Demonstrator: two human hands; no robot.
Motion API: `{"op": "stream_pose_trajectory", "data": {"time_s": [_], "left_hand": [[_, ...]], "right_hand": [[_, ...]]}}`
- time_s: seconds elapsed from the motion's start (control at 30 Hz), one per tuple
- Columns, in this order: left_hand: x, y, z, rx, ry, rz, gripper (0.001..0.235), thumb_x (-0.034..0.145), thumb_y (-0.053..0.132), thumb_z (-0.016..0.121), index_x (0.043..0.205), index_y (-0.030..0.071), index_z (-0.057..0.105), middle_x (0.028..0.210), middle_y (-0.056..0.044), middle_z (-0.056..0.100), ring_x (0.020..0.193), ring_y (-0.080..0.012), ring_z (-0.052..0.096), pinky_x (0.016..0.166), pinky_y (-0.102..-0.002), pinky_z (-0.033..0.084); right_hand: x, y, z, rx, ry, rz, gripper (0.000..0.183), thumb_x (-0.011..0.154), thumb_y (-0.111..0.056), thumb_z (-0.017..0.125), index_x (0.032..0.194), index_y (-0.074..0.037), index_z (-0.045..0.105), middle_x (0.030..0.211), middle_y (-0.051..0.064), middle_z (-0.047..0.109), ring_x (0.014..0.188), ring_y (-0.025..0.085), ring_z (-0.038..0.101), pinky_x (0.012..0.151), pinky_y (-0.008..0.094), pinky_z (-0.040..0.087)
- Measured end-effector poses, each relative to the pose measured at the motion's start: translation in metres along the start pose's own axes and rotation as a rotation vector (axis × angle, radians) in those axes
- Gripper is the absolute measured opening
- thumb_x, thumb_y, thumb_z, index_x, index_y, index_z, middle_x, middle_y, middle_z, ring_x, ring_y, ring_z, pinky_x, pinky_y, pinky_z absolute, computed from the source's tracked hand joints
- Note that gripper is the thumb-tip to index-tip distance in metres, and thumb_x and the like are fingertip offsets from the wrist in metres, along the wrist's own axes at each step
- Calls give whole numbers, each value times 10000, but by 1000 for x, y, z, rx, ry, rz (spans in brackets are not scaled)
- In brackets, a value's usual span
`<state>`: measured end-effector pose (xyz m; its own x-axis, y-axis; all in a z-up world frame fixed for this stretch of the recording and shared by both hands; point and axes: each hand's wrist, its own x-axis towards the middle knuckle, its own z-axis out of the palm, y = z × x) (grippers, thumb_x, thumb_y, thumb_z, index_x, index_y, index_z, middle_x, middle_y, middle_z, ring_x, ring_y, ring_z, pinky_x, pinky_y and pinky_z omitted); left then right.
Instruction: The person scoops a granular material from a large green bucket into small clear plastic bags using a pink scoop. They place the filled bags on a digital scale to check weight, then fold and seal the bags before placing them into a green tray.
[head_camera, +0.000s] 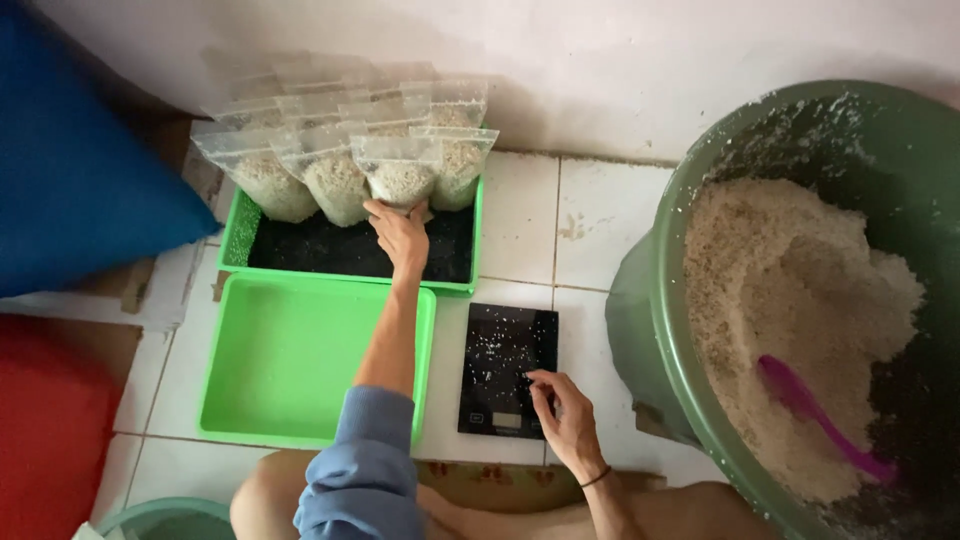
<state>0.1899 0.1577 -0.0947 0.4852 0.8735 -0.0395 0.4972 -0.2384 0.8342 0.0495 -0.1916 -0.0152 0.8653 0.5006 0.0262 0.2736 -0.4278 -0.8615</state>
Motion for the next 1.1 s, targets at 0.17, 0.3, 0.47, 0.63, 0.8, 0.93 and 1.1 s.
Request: {"op": "stream_pose_trajectory", "data": {"time_s": [0.17, 0.3, 0.47, 0.63, 0.8, 0.93, 1.1], "left_hand": [[-10, 7, -23, -289, -9, 63, 542, 841, 353, 766, 1021, 79, 334, 970, -155, 530, 793, -315, 574, 622, -434, 384], [6, -19, 0, -104, 101, 96, 367, 966, 295, 667, 945, 79, 372, 830, -150, 550, 722, -397, 549, 602, -459, 376], [4, -5, -3, -158, 38, -169, 306, 946, 199, 641, 920, 69, 365, 934, -191, 607, 834, -396, 552, 676, -488, 402], [9, -18, -12, -224, -88, -9, 413, 969, 408, 627, 938, 101, 353, 839, -138, 517, 683, -344, 515, 546, -499, 370], [-16, -16, -28, 136, 156, 228, 244, 830, 235, 535, 1006, 128, 403, 725, -130, 662, 654, -439, 660, 605, -549, 512], [-94, 24, -98, 77, 31, 597, 103, 970, 135, 486, 1013, 73, 417, 533, -219, 543, 446, -479, 534, 370, -584, 326], [-203, 37, -220, -250, -479, 366, 192, 796, 19, 632, 948, 135, 637, 932, -25, 690, 723, -178, 733, 576, -266, 550]], "right_hand": [[2, 1, 3, -44, -30, 40, 218, 948, -177, 583, 1141, -144, 676, 965, -8, 693, 761, 103, 637, 641, 240, 508], [1, -1, 3, -47, -29, 19, 215, 955, -174, 576, 1147, -141, 666, 977, 1, 689, 781, 120, 648, 644, 262, 514], [-9, 5, 3, -27, -13, 7, 212, 954, -154, 570, 1140, -132, 670, 979, 3, 690, 738, 102, 635, 640, 228, 523], [1, 6, 2, -40, -23, 56, 230, 947, -173, 575, 1149, -141, 681, 950, -10, 699, 759, 102, 643, 642, 227, 516], [2, 6, 5, -92, -43, 1, 237, 954, -218, 560, 1136, -138, 690, 1033, 15, 715, 780, 130, 677, 676, 280, 530], [3, 1, 3, -78, -25, -50, 208, 947, -176, 575, 1109, -142, 700, 963, -15, 710, 694, 92, 627, 633, 249, 511], [-11, 10, 10, -104, 33, -170, 206, 924, -116, 620, 1109, -167, 696, 855, 72, 702, 751, 238, 678, 694, 355, 548]]}}
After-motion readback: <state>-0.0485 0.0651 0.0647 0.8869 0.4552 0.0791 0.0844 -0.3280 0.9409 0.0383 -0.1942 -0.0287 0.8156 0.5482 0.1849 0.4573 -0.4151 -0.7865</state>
